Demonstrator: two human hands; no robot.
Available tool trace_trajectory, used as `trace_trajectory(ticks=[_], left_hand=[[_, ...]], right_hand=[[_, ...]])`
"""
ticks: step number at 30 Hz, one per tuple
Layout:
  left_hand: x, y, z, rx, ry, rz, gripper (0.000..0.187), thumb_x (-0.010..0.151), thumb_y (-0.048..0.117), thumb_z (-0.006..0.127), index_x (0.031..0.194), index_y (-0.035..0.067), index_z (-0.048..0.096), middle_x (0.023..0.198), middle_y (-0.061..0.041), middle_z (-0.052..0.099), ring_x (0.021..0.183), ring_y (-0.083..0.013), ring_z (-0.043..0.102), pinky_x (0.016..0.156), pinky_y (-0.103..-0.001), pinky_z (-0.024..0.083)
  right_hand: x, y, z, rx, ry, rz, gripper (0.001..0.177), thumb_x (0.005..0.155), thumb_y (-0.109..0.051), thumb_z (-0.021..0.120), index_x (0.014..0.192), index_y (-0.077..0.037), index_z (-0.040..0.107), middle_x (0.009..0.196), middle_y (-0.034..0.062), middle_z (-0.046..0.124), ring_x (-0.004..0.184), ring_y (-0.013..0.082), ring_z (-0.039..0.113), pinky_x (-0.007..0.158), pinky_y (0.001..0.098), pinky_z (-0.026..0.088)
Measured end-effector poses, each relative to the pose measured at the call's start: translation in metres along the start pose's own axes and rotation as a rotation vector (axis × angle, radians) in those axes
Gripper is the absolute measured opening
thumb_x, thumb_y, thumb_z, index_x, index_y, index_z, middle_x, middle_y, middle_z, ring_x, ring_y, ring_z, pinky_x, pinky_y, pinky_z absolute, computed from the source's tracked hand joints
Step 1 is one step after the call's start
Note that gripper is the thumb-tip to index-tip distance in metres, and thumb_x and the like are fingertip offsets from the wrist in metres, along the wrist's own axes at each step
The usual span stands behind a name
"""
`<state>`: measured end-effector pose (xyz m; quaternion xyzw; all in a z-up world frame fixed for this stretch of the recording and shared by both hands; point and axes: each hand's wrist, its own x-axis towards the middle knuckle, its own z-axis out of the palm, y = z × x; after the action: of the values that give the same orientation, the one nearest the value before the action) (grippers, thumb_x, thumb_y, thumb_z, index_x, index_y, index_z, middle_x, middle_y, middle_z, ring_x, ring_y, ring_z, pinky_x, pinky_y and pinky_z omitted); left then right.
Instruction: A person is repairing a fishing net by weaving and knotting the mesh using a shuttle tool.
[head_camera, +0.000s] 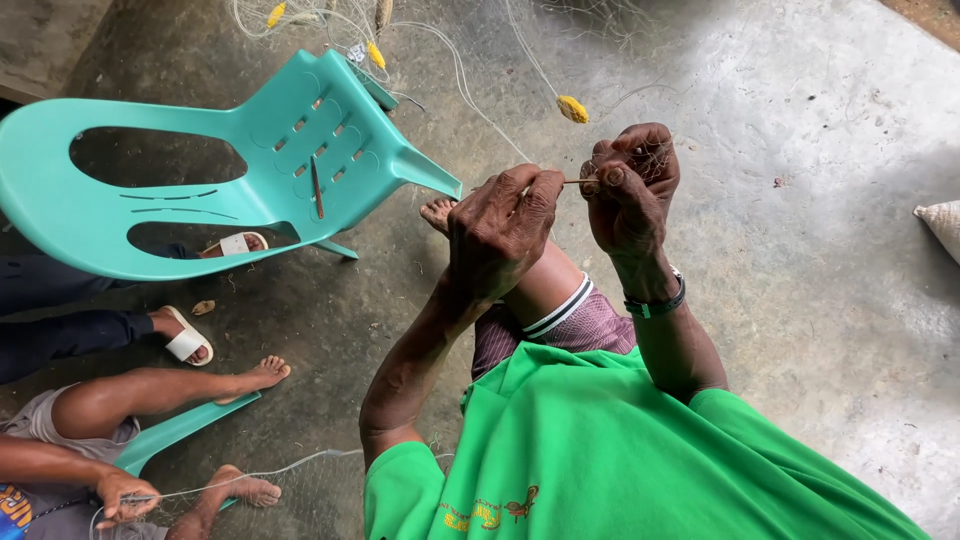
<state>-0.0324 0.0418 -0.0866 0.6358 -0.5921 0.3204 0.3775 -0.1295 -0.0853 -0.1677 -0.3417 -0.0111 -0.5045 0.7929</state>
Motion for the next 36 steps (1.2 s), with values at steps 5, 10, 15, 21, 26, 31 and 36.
trace_trajectory(ticks=[5, 10, 15, 21, 26, 31, 36], left_hand=[[0.011, 0.014, -0.004, -0.104, 0.043, -0.007, 0.018, 0.103, 0.021, 0.061, 0.112, 0.008, 0.071, 0.098, -0.008, 0.067, 0.075, -0.0178, 0.070, 0.064, -0.026, 0.058], [-0.002, 0.006, 0.007, -0.087, 0.018, -0.019, 0.013, 0.102, 0.016, 0.063, 0.107, 0.011, 0.073, 0.100, -0.007, 0.064, 0.073, -0.0186, 0.072, 0.058, -0.028, 0.059], [-0.005, 0.027, -0.002, -0.082, 0.243, 0.080, 0.011, 0.102, 0.023, 0.060, 0.101, 0.016, 0.068, 0.096, -0.003, 0.066, 0.080, -0.0190, 0.072, 0.074, -0.037, 0.059], [-0.006, 0.047, -0.010, -0.418, 0.481, 0.040, 0.016, 0.111, 0.021, 0.045, 0.101, 0.010, 0.050, 0.094, -0.012, 0.076, 0.095, -0.0335, 0.077, 0.114, -0.056, 0.044], [-0.034, 0.055, -0.012, -0.837, 0.520, -0.291, 0.023, 0.108, 0.021, 0.057, 0.096, 0.003, 0.049, 0.090, -0.018, 0.071, 0.095, -0.0405, 0.076, 0.099, -0.052, 0.056], [-0.053, 0.091, 0.001, -0.936, 0.489, -0.450, 0.042, 0.111, 0.029, 0.051, 0.083, -0.002, 0.051, 0.082, -0.019, 0.069, 0.085, -0.0418, 0.076, 0.087, -0.050, 0.062], [-0.100, 0.120, 0.029, -1.109, 0.530, -0.609, 0.017, 0.110, 0.011, 0.047, 0.112, -0.005, 0.047, 0.089, -0.017, 0.063, 0.084, -0.0370, 0.071, 0.084, -0.050, 0.058]], right_hand=[[0.002, 0.016, -0.015, -0.043, -0.054, -0.001, 0.030, 0.091, -0.004, 0.074, 0.104, 0.007, 0.049, 0.069, 0.0189, 0.055, 0.059, 0.0201, 0.053, 0.054, 0.0288, 0.045], [-0.001, 0.020, -0.017, -0.150, -0.023, -0.012, 0.025, 0.093, 0.000, 0.073, 0.104, 0.010, 0.053, 0.078, 0.0212, 0.061, 0.064, 0.0213, 0.059, 0.062, 0.0287, 0.051], [0.000, 0.007, 0.008, -0.347, -0.064, 0.017, 0.027, 0.092, 0.001, 0.075, 0.108, 0.012, 0.055, 0.074, 0.0236, 0.065, 0.066, 0.0206, 0.065, 0.060, 0.0296, 0.051], [0.002, 0.017, -0.019, -0.161, -0.058, -0.013, 0.034, 0.091, -0.004, 0.076, 0.111, 0.007, 0.052, 0.085, 0.0232, 0.062, 0.070, 0.0268, 0.069, 0.053, 0.0283, 0.049], [-0.001, 0.020, -0.030, -0.076, -0.120, 0.011, 0.043, 0.082, 0.001, 0.078, 0.112, 0.010, 0.048, 0.085, 0.0267, 0.062, 0.071, 0.0308, 0.071, 0.054, 0.0281, 0.053], [-0.003, 0.019, -0.036, -0.212, -0.196, -0.020, 0.047, 0.079, 0.006, 0.082, 0.109, 0.012, 0.047, 0.076, 0.0285, 0.059, 0.066, 0.0284, 0.066, 0.056, 0.0296, 0.051], [-0.010, 0.028, -0.044, -0.200, -0.192, -0.012, 0.048, 0.077, 0.007, 0.084, 0.111, 0.011, 0.050, 0.082, 0.0276, 0.064, 0.072, 0.0299, 0.071, 0.065, 0.0292, 0.056]])
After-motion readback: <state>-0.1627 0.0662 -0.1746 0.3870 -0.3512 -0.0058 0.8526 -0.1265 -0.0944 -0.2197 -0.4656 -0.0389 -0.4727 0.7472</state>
